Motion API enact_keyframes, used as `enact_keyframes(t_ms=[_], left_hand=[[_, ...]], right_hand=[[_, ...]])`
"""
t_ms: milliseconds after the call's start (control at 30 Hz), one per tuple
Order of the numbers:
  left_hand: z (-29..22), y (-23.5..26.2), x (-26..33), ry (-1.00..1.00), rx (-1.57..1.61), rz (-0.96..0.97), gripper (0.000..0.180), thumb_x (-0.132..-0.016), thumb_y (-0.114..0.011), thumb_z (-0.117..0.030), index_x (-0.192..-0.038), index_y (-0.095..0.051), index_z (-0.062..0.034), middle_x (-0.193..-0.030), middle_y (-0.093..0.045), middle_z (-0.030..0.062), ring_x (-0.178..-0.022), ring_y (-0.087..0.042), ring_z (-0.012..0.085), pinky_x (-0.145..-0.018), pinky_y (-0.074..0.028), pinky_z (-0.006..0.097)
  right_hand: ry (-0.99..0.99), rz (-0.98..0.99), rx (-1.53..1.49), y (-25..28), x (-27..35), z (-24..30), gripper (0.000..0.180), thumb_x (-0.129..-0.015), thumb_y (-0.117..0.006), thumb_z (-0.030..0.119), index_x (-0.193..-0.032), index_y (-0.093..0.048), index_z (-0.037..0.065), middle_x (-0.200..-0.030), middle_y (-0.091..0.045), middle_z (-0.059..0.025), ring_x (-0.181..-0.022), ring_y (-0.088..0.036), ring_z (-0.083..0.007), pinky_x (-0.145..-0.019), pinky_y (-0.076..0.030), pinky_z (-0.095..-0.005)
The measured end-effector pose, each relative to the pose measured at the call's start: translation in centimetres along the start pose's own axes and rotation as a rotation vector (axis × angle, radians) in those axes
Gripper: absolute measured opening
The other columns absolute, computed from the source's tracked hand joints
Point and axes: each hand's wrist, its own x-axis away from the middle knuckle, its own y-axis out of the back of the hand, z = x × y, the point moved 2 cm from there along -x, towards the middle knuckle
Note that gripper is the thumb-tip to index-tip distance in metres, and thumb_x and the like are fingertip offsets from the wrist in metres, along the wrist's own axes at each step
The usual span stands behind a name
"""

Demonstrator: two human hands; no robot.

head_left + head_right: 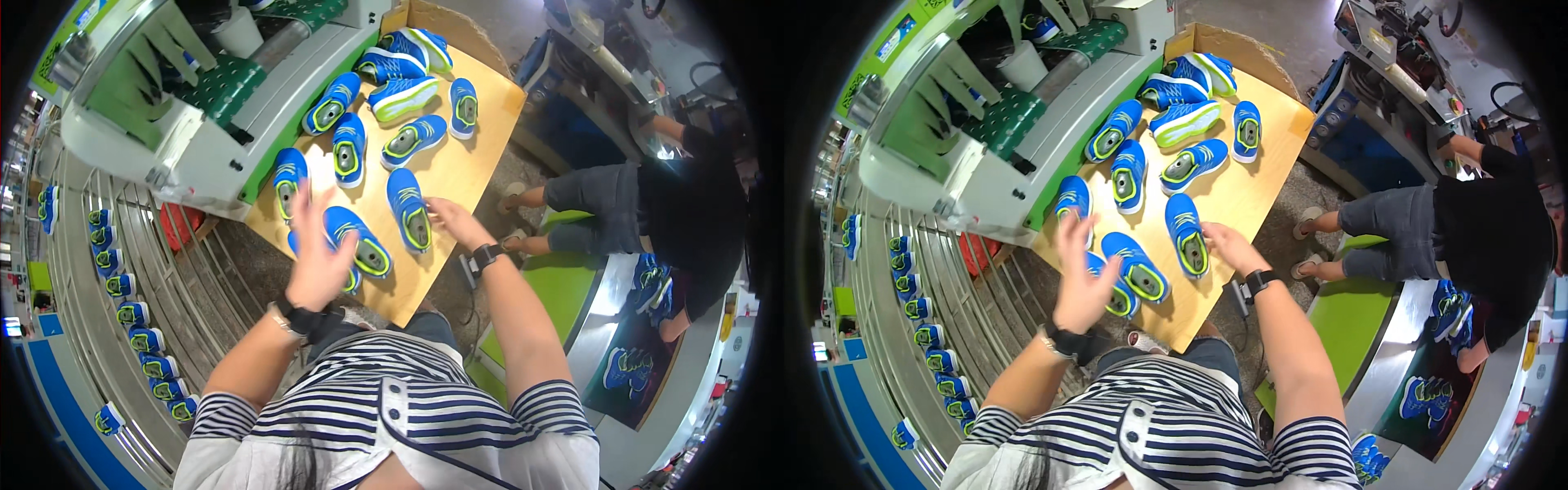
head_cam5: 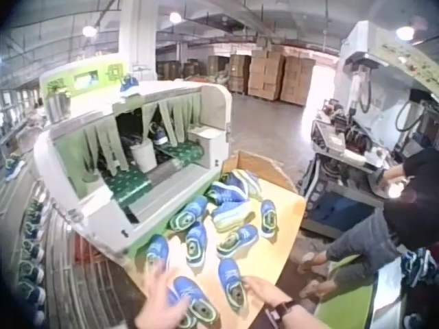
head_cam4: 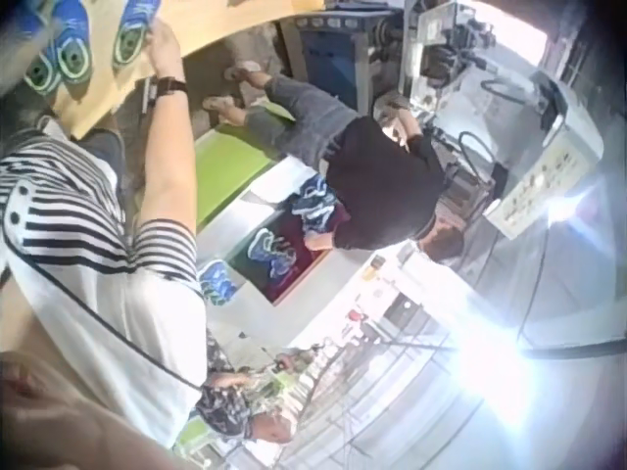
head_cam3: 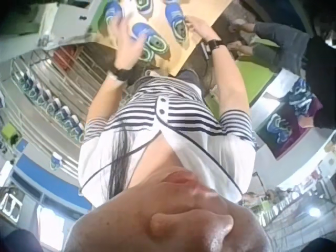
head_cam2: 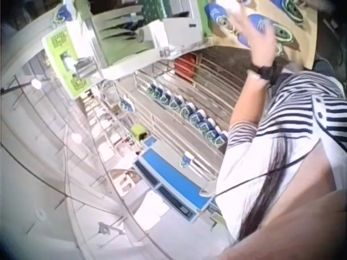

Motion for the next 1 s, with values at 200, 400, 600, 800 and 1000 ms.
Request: enact_keyframes(t_ms=[200, 400, 600, 800, 1000], left_hand=[[2.7, -16.4, 1.6, 0.499, 0.349, 0.27, 0.097, -0.085, -0.078, -0.023, -0.158, -0.016, -0.0059, -0.157, -0.023, 0.027, -0.147, -0.027, 0.0382, -0.12, -0.025, 0.046], [4.1, -21.8, 1.0, 0.303, 0.1, 0.079, 0.102, -0.077, -0.08, -0.009, -0.156, -0.016, -0.0084, -0.156, -0.027, 0.0275, -0.145, -0.033, 0.0397, -0.118, -0.03, 0.045], [1.2, -12.8, -6.3, 1.018, 1.18, 0.146, 0.088, -0.079, -0.074, 0.002, -0.154, -0.03, -0.0094, -0.143, -0.05, 0.0141, -0.131, -0.052, 0.0272, -0.11, -0.042, 0.04], [-2.5, 1.9, -15.8, 0.425, 0.728, -0.255, 0.093, -0.073, -0.078, -0.001, -0.154, -0.033, -0.0067, -0.139, -0.051, 0.0107, -0.126, -0.053, 0.0214, -0.109, -0.043, 0.036], [4.1, 11.4, -27.0, 0.303, 0.208, -0.683, 0.098, -0.069, -0.077, -0.003, -0.154, -0.027, -0.0003, -0.137, -0.051, 0.0186, -0.124, -0.053, 0.0299, -0.106, -0.045, 0.037]], right_hand=[[0.338, -0.626, 0.527, 14.7, -9.7, 6.9, 0.08, -0.088, -0.075, 0.043, -0.143, -0.046, -0.006, -0.134, -0.057, -0.033, -0.129, -0.055, -0.0421, -0.107, -0.045, -0.0447], [0.48, -0.737, 0.387, 15.8, -18.9, 5.1, 0.104, -0.075, -0.086, 0.03, -0.154, -0.025, 0.0, -0.143, -0.049, -0.0318, -0.134, -0.05, -0.0401, -0.11, -0.042, -0.0428], [0.338, -0.833, -0.008, 16.7, -12.4, 5.2, 0.081, -0.084, -0.08, 0.02, -0.148, -0.036, -0.001, -0.136, -0.055, -0.0182, -0.124, -0.054, -0.0274, -0.109, -0.041, -0.0366], [0.743, -0.559, -0.031, 14.5, -10.9, 21.4, 0.073, -0.088, -0.077, 0.008, -0.15, -0.039, -0.002, -0.14, -0.055, -0.0149, -0.125, -0.055, -0.0217, -0.108, -0.043, -0.0346], [1.16, -0.204, 0.405, 3.2, -19.7, 41.1, 0.075, -0.086, -0.076, 0.031, -0.151, -0.044, 0.013, -0.139, -0.059, -0.0203, -0.129, -0.058, -0.0327, -0.107, -0.045, -0.0394]])
